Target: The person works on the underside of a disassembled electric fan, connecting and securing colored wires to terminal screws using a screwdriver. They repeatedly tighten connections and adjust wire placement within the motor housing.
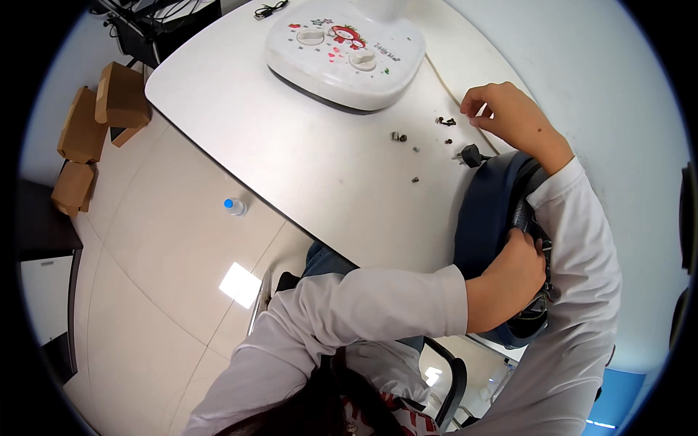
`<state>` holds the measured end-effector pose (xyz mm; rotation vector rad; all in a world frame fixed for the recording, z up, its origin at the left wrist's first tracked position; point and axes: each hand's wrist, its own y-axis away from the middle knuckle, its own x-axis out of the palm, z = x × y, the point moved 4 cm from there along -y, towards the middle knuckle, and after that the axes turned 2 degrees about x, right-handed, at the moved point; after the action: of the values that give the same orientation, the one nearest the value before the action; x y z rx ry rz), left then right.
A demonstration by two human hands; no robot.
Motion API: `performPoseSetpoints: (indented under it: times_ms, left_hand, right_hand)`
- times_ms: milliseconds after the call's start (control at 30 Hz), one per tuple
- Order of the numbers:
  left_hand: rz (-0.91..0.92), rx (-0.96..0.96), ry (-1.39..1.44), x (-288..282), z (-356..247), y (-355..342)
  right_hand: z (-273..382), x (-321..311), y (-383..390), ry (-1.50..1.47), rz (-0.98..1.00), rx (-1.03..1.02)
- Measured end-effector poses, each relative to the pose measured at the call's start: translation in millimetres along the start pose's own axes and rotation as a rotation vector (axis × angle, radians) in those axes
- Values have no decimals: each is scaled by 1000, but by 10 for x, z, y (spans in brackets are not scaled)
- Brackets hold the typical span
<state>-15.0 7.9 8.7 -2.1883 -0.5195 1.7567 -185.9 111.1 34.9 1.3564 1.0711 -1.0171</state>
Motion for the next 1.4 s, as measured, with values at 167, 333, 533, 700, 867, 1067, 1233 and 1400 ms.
performPoseSetpoints:
  times_ms: [167,333,533,700,867,1067,1233,1400]
  left_hand:
    - [29,39,-5,-5,9,-17]
    - [42,75,59,-13,56,-13]
    - [-26,11,83,46,48,-13]
    - [-52,21,95,48,65,11]
    - [-4,12,143,18,84,-9]
    - [-10,-15,152,55,76,-26]
    - [14,-6,178,60,80,-34]
    - [4,-11,176,26,105,-20]
  right_hand:
    - [49,106,-51,-6,68,82]
    - [-12,186,-128,-38,112,88]
    - [-46,200,-173,-82,133,88]
    - [37,201,-157,-105,142,60]
    - [47,232,-162,-108,207,59]
    - [75,270,-155,-66,231,53]
    - [102,262,-139,-47,284,97]
    - [68,296,-144,-80,288,87]
